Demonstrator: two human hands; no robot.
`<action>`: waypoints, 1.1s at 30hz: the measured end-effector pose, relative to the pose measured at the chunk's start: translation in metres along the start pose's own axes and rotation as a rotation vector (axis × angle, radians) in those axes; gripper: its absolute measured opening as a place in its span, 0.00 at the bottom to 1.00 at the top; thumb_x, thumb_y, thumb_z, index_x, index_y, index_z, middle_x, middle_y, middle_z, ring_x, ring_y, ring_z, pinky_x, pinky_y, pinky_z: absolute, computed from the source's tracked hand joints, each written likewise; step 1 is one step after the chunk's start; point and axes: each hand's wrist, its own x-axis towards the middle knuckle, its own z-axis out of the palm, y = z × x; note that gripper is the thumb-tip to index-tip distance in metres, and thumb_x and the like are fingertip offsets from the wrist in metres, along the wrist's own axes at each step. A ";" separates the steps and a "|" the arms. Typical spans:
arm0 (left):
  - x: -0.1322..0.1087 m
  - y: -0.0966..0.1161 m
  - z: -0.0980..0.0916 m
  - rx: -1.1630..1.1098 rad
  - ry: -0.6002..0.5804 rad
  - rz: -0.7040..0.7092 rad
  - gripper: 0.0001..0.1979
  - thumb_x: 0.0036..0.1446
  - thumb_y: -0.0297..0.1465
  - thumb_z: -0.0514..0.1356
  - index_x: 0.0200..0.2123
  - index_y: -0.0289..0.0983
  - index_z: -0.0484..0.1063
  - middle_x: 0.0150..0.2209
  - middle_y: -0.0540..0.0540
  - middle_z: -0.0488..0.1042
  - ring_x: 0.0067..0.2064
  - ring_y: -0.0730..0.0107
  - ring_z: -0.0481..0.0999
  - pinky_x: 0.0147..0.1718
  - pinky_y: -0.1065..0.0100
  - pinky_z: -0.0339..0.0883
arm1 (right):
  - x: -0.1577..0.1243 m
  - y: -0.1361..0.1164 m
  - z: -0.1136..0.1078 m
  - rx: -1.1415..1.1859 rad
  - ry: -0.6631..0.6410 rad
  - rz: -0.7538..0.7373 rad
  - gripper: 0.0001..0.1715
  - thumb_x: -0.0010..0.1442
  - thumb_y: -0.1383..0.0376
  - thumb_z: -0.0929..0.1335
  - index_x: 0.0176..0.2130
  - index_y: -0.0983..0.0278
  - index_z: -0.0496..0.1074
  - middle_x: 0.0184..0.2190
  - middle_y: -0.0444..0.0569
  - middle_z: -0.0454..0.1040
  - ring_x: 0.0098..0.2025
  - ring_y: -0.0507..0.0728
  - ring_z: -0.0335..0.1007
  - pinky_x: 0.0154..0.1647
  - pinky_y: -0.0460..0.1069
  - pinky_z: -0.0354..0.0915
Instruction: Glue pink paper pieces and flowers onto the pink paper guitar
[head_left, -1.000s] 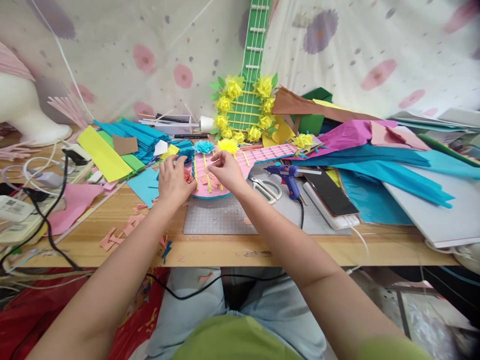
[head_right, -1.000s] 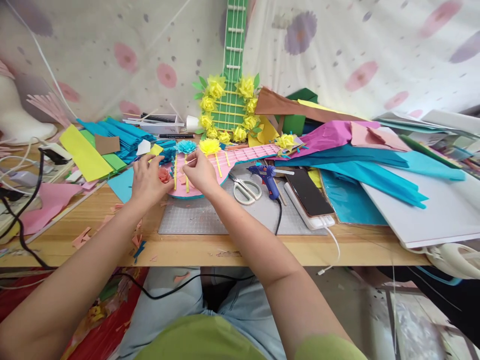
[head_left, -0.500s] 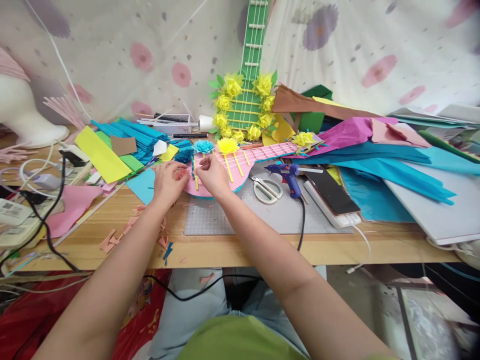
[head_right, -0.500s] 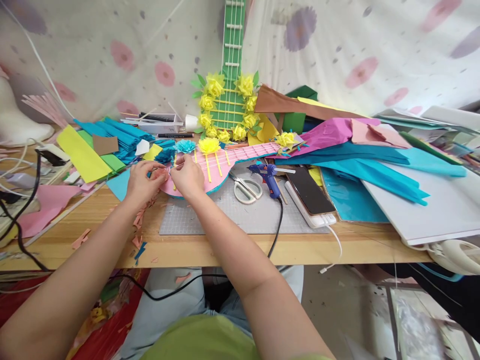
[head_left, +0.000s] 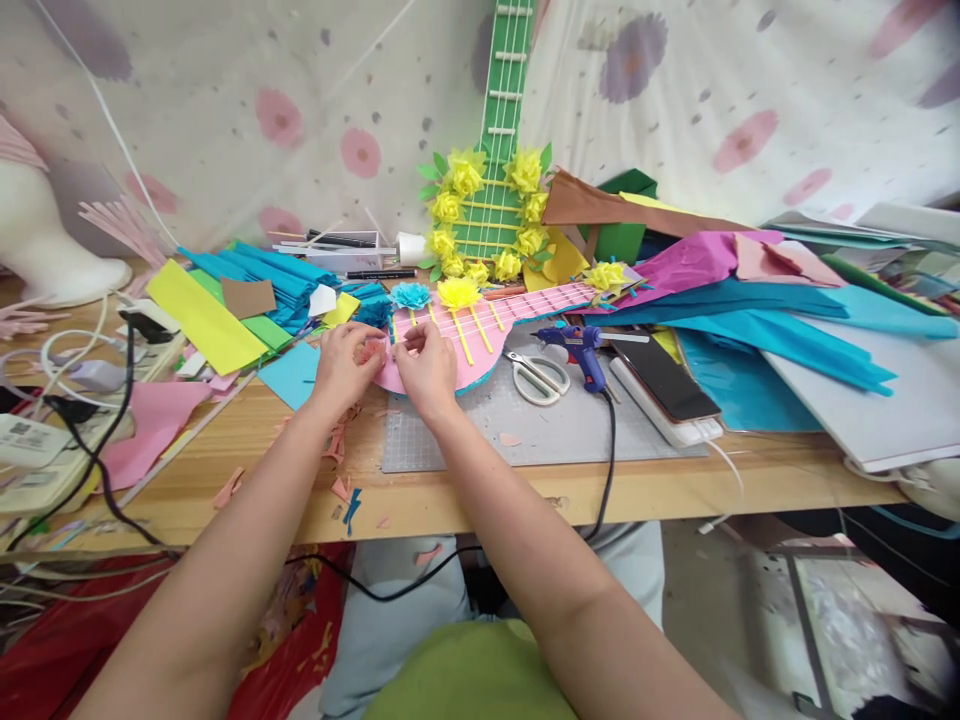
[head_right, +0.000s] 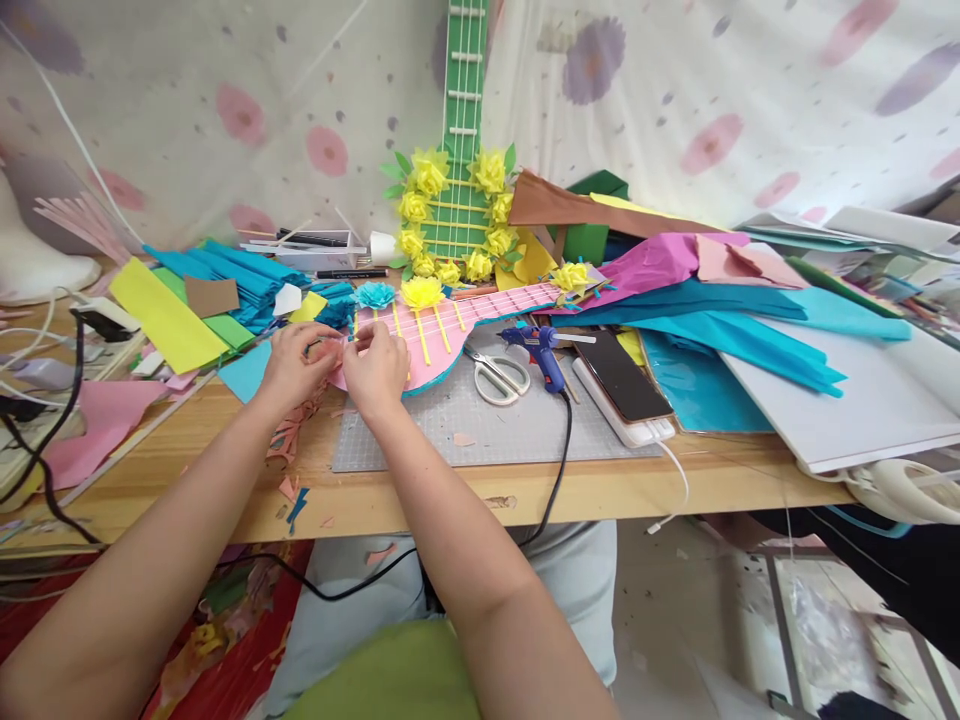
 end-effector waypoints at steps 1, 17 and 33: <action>0.001 -0.001 -0.001 0.003 -0.021 -0.003 0.11 0.49 0.30 0.58 0.38 0.39 0.75 0.43 0.44 0.74 0.50 0.58 0.69 0.53 0.56 0.58 | 0.001 0.000 -0.001 0.040 0.016 -0.022 0.06 0.53 0.67 0.65 0.34 0.60 0.63 0.34 0.46 0.74 0.45 0.58 0.68 0.48 0.53 0.60; -0.004 0.007 -0.005 -0.045 -0.187 -0.297 0.24 0.48 0.34 0.53 0.49 0.36 0.73 0.42 0.43 0.77 0.43 0.58 0.73 0.44 0.62 0.67 | 0.037 0.021 -0.015 0.265 -0.117 0.099 0.10 0.48 0.68 0.66 0.33 0.61 0.63 0.28 0.39 0.68 0.33 0.52 0.68 0.39 0.50 0.64; 0.007 0.003 -0.002 -0.078 -0.130 0.016 0.13 0.45 0.23 0.50 0.31 0.38 0.71 0.36 0.44 0.75 0.42 0.62 0.73 0.45 0.62 0.65 | 0.051 0.006 -0.012 0.085 -0.179 0.028 0.09 0.50 0.69 0.65 0.35 0.62 0.64 0.31 0.41 0.72 0.36 0.53 0.70 0.40 0.49 0.63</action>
